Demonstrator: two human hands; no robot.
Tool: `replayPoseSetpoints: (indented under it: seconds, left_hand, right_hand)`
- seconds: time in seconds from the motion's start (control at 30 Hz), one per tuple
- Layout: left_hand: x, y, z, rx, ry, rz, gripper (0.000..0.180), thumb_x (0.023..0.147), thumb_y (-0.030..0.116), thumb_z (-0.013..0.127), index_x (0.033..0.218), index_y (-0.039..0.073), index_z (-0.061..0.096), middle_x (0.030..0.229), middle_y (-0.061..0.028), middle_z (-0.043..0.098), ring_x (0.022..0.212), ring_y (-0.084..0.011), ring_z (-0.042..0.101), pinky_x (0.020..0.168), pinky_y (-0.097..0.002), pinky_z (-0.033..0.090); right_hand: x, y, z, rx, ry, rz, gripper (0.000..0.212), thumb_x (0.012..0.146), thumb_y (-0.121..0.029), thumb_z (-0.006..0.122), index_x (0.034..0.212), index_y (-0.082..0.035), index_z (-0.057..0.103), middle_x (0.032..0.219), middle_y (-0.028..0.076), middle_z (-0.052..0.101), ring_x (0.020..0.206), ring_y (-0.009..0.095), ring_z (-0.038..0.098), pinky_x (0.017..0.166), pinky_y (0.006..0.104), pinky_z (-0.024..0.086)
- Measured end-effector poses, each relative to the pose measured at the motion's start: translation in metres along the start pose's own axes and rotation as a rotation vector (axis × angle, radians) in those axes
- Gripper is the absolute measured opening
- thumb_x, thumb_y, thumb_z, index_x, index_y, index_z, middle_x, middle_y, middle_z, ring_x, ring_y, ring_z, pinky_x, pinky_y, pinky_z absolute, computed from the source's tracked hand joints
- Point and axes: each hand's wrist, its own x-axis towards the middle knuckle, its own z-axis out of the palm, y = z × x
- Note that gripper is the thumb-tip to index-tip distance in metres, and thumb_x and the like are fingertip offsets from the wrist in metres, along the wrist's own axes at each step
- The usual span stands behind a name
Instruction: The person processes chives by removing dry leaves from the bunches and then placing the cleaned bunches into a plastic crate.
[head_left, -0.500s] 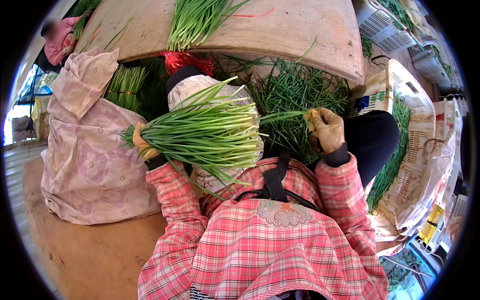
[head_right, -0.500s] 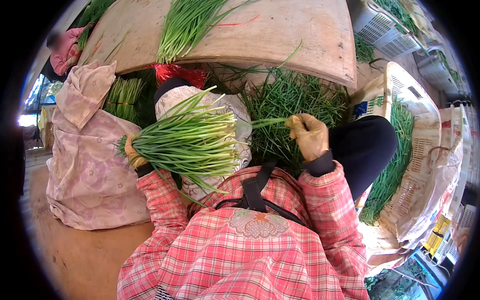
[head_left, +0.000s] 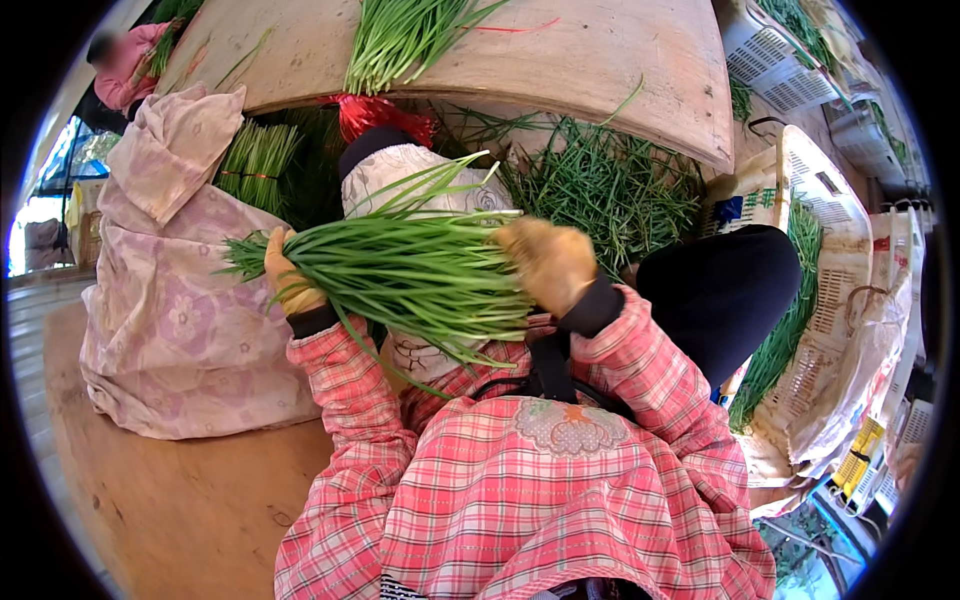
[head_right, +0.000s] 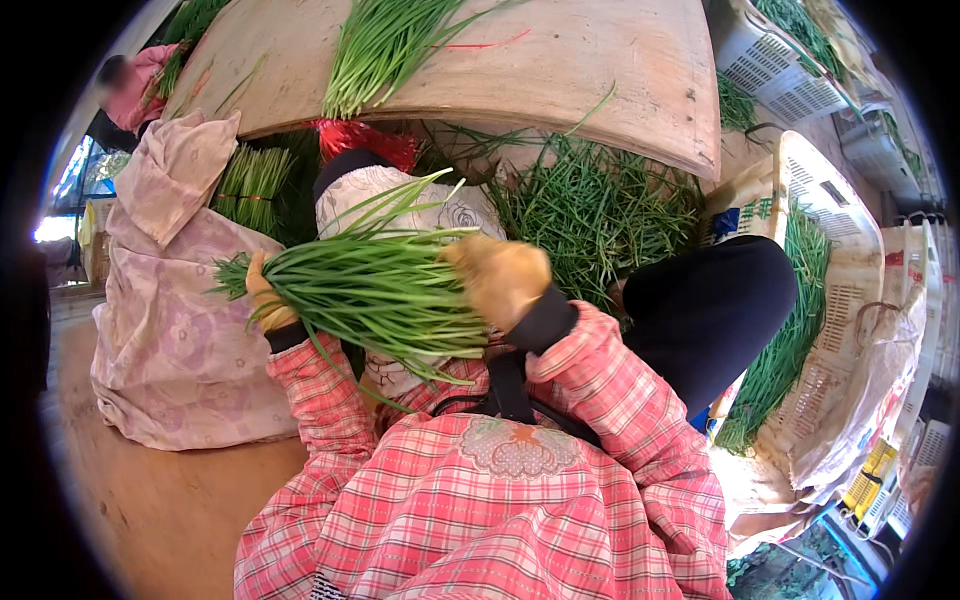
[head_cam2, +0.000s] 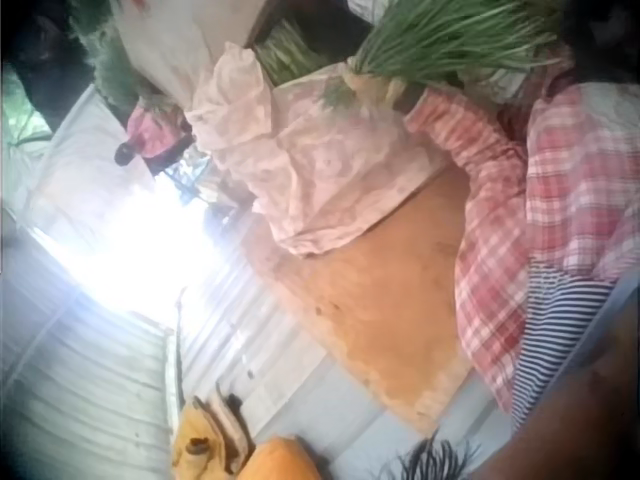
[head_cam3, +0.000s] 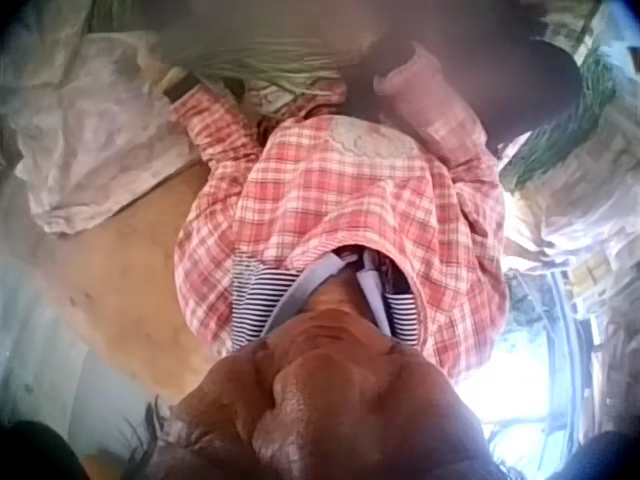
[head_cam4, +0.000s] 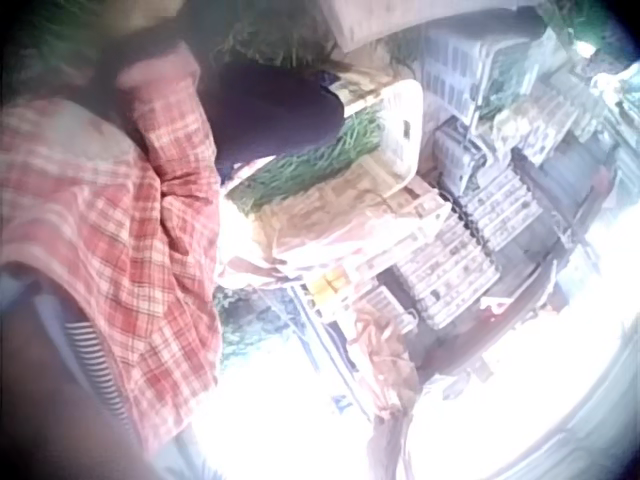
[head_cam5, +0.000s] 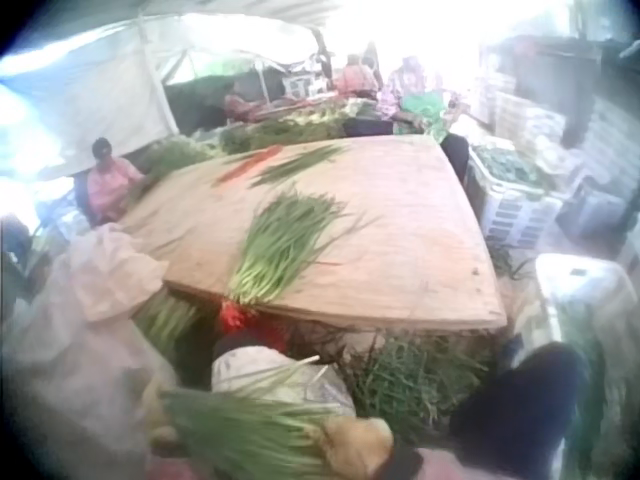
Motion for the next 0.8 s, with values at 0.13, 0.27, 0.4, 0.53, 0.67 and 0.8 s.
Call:
replayPoseSetpoints:
  seconds: [0.13, 0.27, 0.4, 0.53, 0.67, 0.8]
  left_hand:
    - [0.012, -0.012, -0.014, 0.046, 0.162, 0.073, 0.026, 0.089, 0.027, 0.05, 0.069, 0.01, 0.052, 0.065, -0.003, 0.056, 0.059, -0.0188, 0.055, 0.056, -0.0317, 0.048]
    - [0.013, -0.005, -0.021, 0.007, 0.187, -0.034, 0.025, 0.086, 0.028, 0.054, 0.074, 0.007, 0.057, 0.072, -0.0086, 0.062, 0.064, -0.0236, 0.06, 0.058, -0.0358, 0.052]
    - [0.004, -0.003, 0.002, 0.006, 0.193, -0.027, 0.026, 0.087, 0.03, 0.052, 0.069, 0.01, 0.053, 0.066, -0.0049, 0.057, 0.059, -0.0217, 0.056, 0.057, -0.0336, 0.049]
    - [0.005, -0.006, -0.016, 0.03, 0.119, 0.111, 0.028, 0.09, 0.031, 0.049, 0.066, 0.016, 0.049, 0.059, 0.0026, 0.049, 0.055, -0.0154, 0.051, 0.055, -0.03, 0.045]
    - [-0.023, 0.009, 0.02, -0.054, 0.064, -0.065, 0.038, 0.09, 0.033, 0.05, 0.056, 0.02, 0.038, 0.05, 0.005, 0.038, 0.045, -0.013, 0.041, 0.05, -0.0299, 0.04]
    - [-0.018, -0.003, 0.069, -0.094, 0.196, -0.053, 0.043, 0.092, 0.035, 0.047, 0.054, 0.02, 0.034, 0.048, 0.0054, 0.03, 0.043, -0.0111, 0.035, 0.045, -0.0277, 0.035]
  right_hand:
    - [-0.013, 0.065, -0.058, -0.032, 0.075, 0.457, 0.016, 0.084, -0.018, 0.062, 0.082, -0.002, 0.064, 0.068, 0.013, 0.064, 0.063, 0.026, 0.064, 0.058, 0.0327, 0.049]
    - [-0.019, 0.031, -0.073, 0.131, 0.058, 0.097, 0.015, 0.073, -0.007, 0.071, 0.087, -0.004, 0.067, 0.088, 0.012, 0.065, 0.079, 0.025, 0.061, 0.071, 0.0328, 0.049]
    - [0.0, -0.013, -0.03, -0.212, 0.011, -0.229, 0.029, 0.076, -0.024, 0.07, 0.1, -0.009, 0.066, 0.091, 0.013, 0.064, 0.086, 0.029, 0.06, 0.081, 0.0367, 0.046]
    - [0.002, -0.013, 0.018, -0.343, -0.156, -0.259, 0.023, 0.073, -0.022, 0.066, 0.087, -0.006, 0.059, 0.071, 0.01, 0.056, 0.072, 0.029, 0.056, 0.067, 0.0406, 0.044]
    - [0.001, -0.02, 0.012, -0.205, -0.026, -0.289, 0.014, 0.074, -0.017, 0.062, 0.08, -0.006, 0.055, 0.065, 0.01, 0.052, 0.063, 0.029, 0.054, 0.055, 0.0395, 0.044]
    - [-0.012, 0.003, 0.004, 0.228, -0.188, -0.06, 0.009, 0.078, -0.017, 0.054, 0.079, -0.008, 0.053, 0.069, 0.014, 0.055, 0.065, 0.032, 0.057, 0.057, 0.0405, 0.045]
